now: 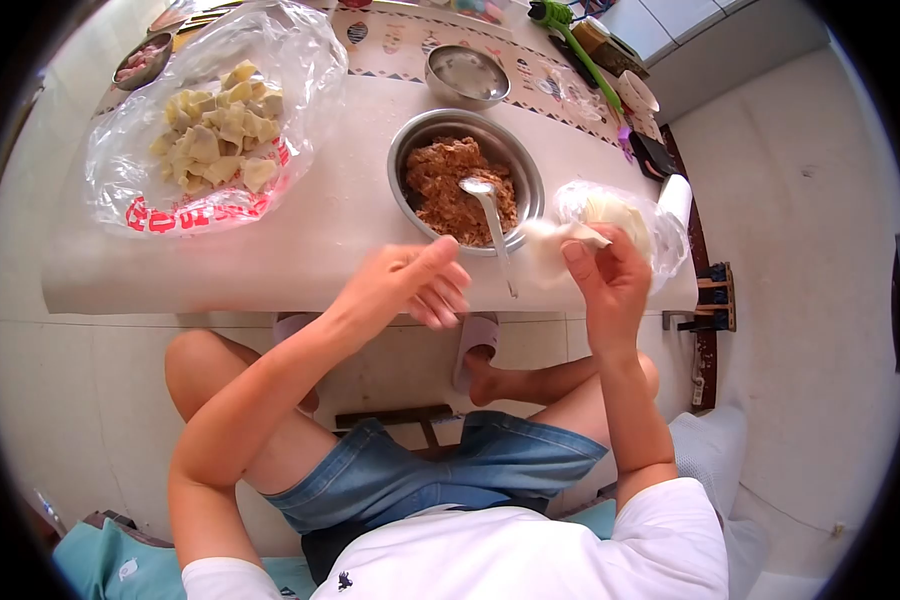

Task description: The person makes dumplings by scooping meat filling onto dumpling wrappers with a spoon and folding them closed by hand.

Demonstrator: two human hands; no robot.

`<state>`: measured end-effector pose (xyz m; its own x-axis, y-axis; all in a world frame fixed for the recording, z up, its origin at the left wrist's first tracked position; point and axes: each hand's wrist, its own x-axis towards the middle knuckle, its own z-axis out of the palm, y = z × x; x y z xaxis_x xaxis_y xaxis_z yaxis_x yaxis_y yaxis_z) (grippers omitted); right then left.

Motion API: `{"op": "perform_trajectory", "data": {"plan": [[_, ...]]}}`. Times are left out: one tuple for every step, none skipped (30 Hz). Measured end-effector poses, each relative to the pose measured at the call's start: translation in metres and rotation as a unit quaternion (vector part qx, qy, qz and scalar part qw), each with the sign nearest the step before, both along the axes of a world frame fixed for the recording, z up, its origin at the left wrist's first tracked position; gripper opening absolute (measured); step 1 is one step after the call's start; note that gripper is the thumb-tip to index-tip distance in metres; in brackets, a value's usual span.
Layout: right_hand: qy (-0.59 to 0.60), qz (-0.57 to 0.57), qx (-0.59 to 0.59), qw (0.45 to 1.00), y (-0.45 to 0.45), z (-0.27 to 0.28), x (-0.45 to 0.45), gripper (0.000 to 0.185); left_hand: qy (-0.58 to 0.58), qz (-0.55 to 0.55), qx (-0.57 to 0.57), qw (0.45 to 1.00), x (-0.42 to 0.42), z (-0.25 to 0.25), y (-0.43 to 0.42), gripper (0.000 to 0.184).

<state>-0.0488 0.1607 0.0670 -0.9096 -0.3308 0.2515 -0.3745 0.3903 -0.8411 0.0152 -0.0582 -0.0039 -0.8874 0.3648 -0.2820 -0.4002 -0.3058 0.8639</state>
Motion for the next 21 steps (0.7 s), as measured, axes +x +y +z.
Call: {"op": "perform_trajectory", "data": {"plan": [[0.117, 0.066, 0.059, 0.989, -0.006, 0.004, -0.001, 0.015, -0.019, 0.01, 0.118, 0.993, 0.002, 0.004, 0.004, 0.048], [0.231, 0.129, 0.116, 0.957, -0.014, 0.008, 0.002, 0.016, -0.037, 0.019, 0.234, 0.971, 0.005, 0.008, 0.014, 0.05], [0.34, 0.189, 0.173, 0.905, -0.025, 0.011, 0.006, 0.016, -0.056, 0.028, 0.347, 0.936, 0.009, 0.01, 0.02, 0.052], [0.348, 0.222, 0.17, 0.895, -0.033, 0.005, 0.012, 0.019, -0.04, 0.045, 0.358, 0.932, 0.012, 0.008, 0.02, 0.051], [0.356, 0.255, 0.168, 0.883, -0.041, -0.003, 0.02, 0.022, -0.023, 0.062, 0.369, 0.927, 0.013, 0.005, 0.019, 0.051], [0.365, 0.288, 0.165, 0.87, -0.045, -0.008, 0.023, 0.024, -0.005, 0.079, 0.38, 0.922, 0.014, 0.006, 0.018, 0.052], [0.341, 0.278, 0.146, 0.886, -0.041, -0.008, 0.02, 0.028, -0.018, 0.123, 0.359, 0.925, 0.012, 0.008, 0.016, 0.051], [0.315, 0.269, 0.129, 0.901, -0.029, -0.004, 0.012, 0.032, -0.032, 0.169, 0.338, 0.925, 0.011, 0.011, 0.015, 0.05], [0.287, 0.26, 0.112, 0.915, -0.017, 0.0, 0.006, 0.035, -0.048, 0.213, 0.318, 0.923, 0.01, 0.014, 0.014, 0.049], [0.321, 0.226, 0.176, 0.903, -0.007, 0.0, -0.006, 0.039, -0.021, 0.209, 0.353, 0.912, 0.008, 0.011, 0.008, 0.046], [0.353, 0.19, 0.239, 0.884, 0.003, -0.004, -0.024, 0.042, -0.007, 0.214, 0.37, 0.904, 0.005, 0.009, 0.0, 0.045], [0.383, 0.151, 0.301, 0.86, 0.007, -0.009, -0.036, 0.046, 0.008, 0.218, 0.386, 0.896, 0.003, 0.008, -0.007, 0.044], [0.39, 0.194, 0.319, 0.841, 0.007, -0.014, -0.041, 0.047, 0.022, 0.221, 0.402, 0.888, 0.002, 0.008, -0.011, 0.044], [0.398, 0.237, 0.336, 0.82, 0.006, -0.02, -0.044, 0.049, 0.016, 0.243, 0.378, 0.893, 0.003, 0.011, -0.013, 0.042], [0.403, 0.28, 0.351, 0.797, 0.003, -0.027, -0.047, 0.051, 0.02, 0.257, 0.373, 0.891, 0.003, 0.01, -0.013, 0.042], [0.42, 0.302, 0.31, 0.798, -0.001, -0.035, -0.048, 0.047, 0.024, 0.271, 0.366, 0.89, 0.002, 0.006, -0.013, 0.042], [0.43, 0.277, 0.29, 0.809, -0.003, -0.037, -0.051, 0.045, 0.029, 0.285, 0.359, 0.888, 0.002, 0.003, -0.014, 0.042], [0.439, 0.254, 0.271, 0.818, -0.006, -0.035, -0.055, 0.043, 0.018, 0.301, 0.342, 0.89, 0.003, 0.0, -0.016, 0.042], [0.447, 0.23, 0.253, 0.827, -0.008, -0.032, -0.056, 0.042, 0.007, 0.316, 0.326, 0.891, 0.005, -0.004, -0.02, 0.041], [0.428, 0.198, 0.239, 0.849, -0.004, -0.021, -0.058, 0.031, -0.004, 0.33, 0.311, 0.891, 0.005, -0.006, -0.022, 0.041], [0.423, 0.181, 0.258, 0.849, -0.001, -0.009, -0.057, 0.028, -0.018, 0.345, 0.286, 0.894, 0.005, -0.004, -0.022, 0.04]]}}
